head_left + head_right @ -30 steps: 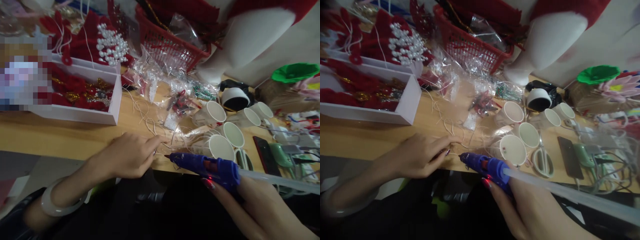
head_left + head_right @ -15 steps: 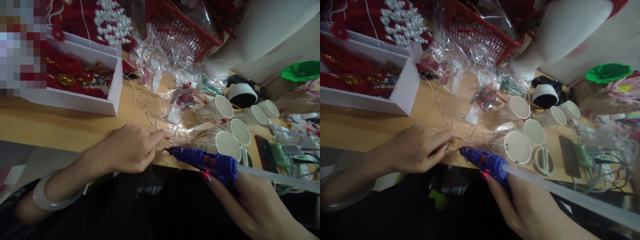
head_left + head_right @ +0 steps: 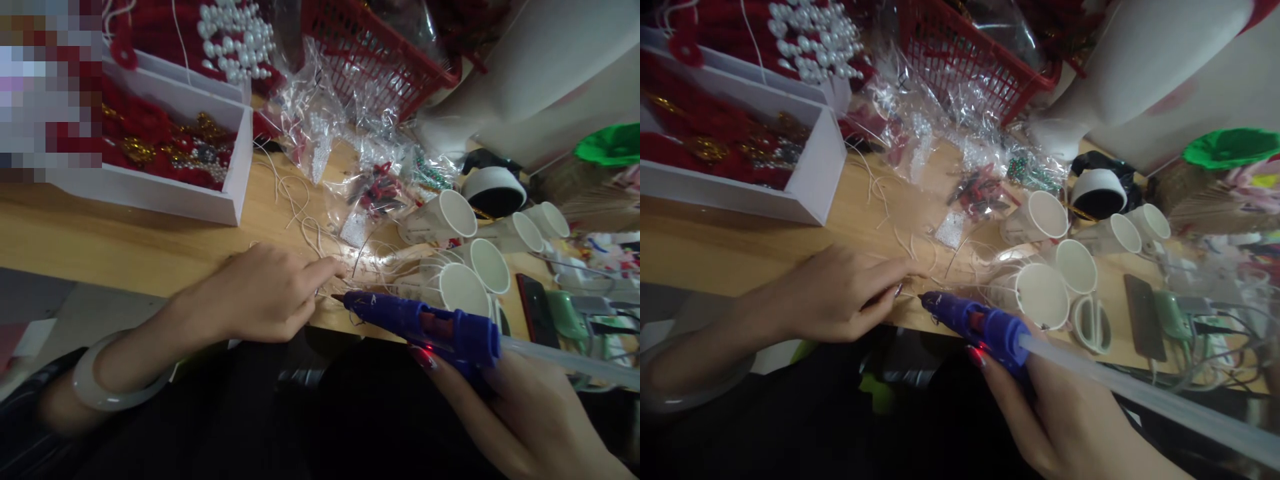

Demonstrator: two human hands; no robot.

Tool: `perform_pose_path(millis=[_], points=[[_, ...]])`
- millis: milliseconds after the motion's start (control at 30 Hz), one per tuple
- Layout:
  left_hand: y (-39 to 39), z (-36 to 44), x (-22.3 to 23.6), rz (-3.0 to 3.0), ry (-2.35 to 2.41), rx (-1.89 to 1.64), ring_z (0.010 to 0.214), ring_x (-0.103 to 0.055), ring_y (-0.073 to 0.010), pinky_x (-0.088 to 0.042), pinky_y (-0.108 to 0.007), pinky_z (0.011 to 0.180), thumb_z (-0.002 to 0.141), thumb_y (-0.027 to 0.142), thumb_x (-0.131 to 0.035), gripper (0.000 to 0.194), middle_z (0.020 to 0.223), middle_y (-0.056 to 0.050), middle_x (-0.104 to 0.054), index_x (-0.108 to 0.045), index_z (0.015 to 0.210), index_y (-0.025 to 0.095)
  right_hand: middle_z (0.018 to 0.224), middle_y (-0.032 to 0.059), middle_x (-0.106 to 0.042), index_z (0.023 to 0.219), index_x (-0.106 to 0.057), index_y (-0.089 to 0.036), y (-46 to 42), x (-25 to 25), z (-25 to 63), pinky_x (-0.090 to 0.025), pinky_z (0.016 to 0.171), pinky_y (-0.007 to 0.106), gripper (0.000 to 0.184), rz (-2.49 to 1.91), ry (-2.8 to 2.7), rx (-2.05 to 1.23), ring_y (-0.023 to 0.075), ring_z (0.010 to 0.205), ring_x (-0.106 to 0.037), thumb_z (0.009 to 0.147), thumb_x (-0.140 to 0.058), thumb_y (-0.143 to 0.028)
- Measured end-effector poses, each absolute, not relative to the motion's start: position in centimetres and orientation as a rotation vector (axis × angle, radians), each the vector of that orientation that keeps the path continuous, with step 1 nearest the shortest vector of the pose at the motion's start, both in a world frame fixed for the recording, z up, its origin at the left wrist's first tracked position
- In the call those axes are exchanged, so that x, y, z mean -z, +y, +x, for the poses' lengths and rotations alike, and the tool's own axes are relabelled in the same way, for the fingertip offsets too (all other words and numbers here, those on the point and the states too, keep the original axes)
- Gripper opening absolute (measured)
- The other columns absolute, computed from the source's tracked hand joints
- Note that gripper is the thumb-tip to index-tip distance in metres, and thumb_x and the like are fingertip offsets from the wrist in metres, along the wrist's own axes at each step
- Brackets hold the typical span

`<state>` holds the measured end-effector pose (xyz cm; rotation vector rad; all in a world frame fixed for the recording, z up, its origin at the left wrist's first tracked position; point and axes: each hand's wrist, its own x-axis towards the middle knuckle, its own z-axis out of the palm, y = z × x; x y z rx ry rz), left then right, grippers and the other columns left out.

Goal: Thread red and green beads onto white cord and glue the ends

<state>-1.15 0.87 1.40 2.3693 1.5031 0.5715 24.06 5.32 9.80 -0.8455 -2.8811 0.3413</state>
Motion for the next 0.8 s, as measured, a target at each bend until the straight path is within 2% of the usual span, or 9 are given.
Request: perform_pose_path(millis=[100,233,400,500,633,733,800], points=[[0.97,-1.1,-1.53,2.375,1.505,-0.582,0.051,-0.058,-0.0185,-0.026,-0.03,0.047,0.083,0.014,-0.047,0.031,0.066,-0.002,-0.069,-0.061,0.109,0.019,0.048,-0.0061,-0.056,0.084,-0.05,-0.026,5.41,-9.72,24.16,-0.041,0.03,0.022,0.012,-0.838,-2.886,-0.343,0.0137,0.031,-0.051,0.096,-0.048,-0.024],[1.02,-1.2,-1.47,2.368,1.5,-0.578,0.052,-0.059,-0.0196,-0.026,-0.031,0.047,0.084,0.015,-0.046,0.032,0.066,-0.002,-0.069,-0.061,0.112,0.019,0.063,-0.0018,-0.067,0.088,-0.052,-0.026,5.5,-9.65,24.25,-0.051,0.04,0.024,0.009,-0.844,-2.869,-0.316,0.016,0.044,-0.063,0.096,-0.047,-0.024],[0.98,-1.31,-1.33,2.361,1.496,-0.593,0.049,-0.056,-0.0182,-0.025,-0.03,0.047,0.083,0.014,-0.046,0.034,0.064,-0.001,-0.068,-0.062,0.112,0.019,0.049,-0.0059,-0.058,0.082,-0.048,-0.027,5.53,-9.62,24.04,-0.041,0.03,0.023,0.013,-0.839,-2.888,-0.356,0.014,0.032,-0.052,0.095,-0.047,-0.023],[0.96,-1.29,-1.3,2.368,1.495,-0.609,0.049,-0.057,-0.0186,-0.025,-0.03,0.047,0.083,0.014,-0.046,0.032,0.065,-0.001,-0.068,-0.062,0.111,0.019,0.058,-0.0026,-0.066,0.087,-0.051,-0.026,5.49,-9.62,23.97,-0.049,0.036,0.024,0.01,-0.838,-2.872,-0.353,0.0158,0.039,-0.061,0.096,-0.046,-0.023],[0.9,-1.26,-1.23,2.348,1.495,-0.641,0.053,-0.059,-0.019,-0.027,-0.031,0.048,0.083,0.012,-0.046,0.037,0.068,0.0,-0.069,-0.061,0.116,0.019,0.047,-0.0059,-0.057,0.078,-0.048,-0.027,5.44,-9.59,24.02,-0.039,0.028,0.023,0.017,-0.86,-2.864,-0.371,0.0135,0.029,-0.05,0.095,-0.048,-0.024],[0.9,-1.2,-1.18,2.328,1.498,-0.65,0.055,-0.059,-0.0191,-0.029,-0.031,0.05,0.083,0.013,-0.046,0.038,0.07,0.0,-0.069,-0.061,0.117,0.019,0.055,-0.0032,-0.063,0.084,-0.05,-0.027,5.47,-9.6,23.99,-0.045,0.032,0.023,0.011,-0.864,-2.855,-0.357,0.0154,0.036,-0.058,0.094,-0.047,-0.024],[0.93,-1.17,-1.17,2.321,1.506,-0.65,0.056,-0.059,-0.0191,-0.029,-0.031,0.05,0.083,0.013,-0.046,0.034,0.069,-0.001,-0.069,-0.063,0.112,0.019,0.05,-0.0058,-0.059,0.085,-0.05,-0.028,5.49,-9.65,23.95,-0.044,0.031,0.022,0.011,-0.845,-2.856,-0.367,0.0143,0.032,-0.053,0.094,-0.047,-0.023]])
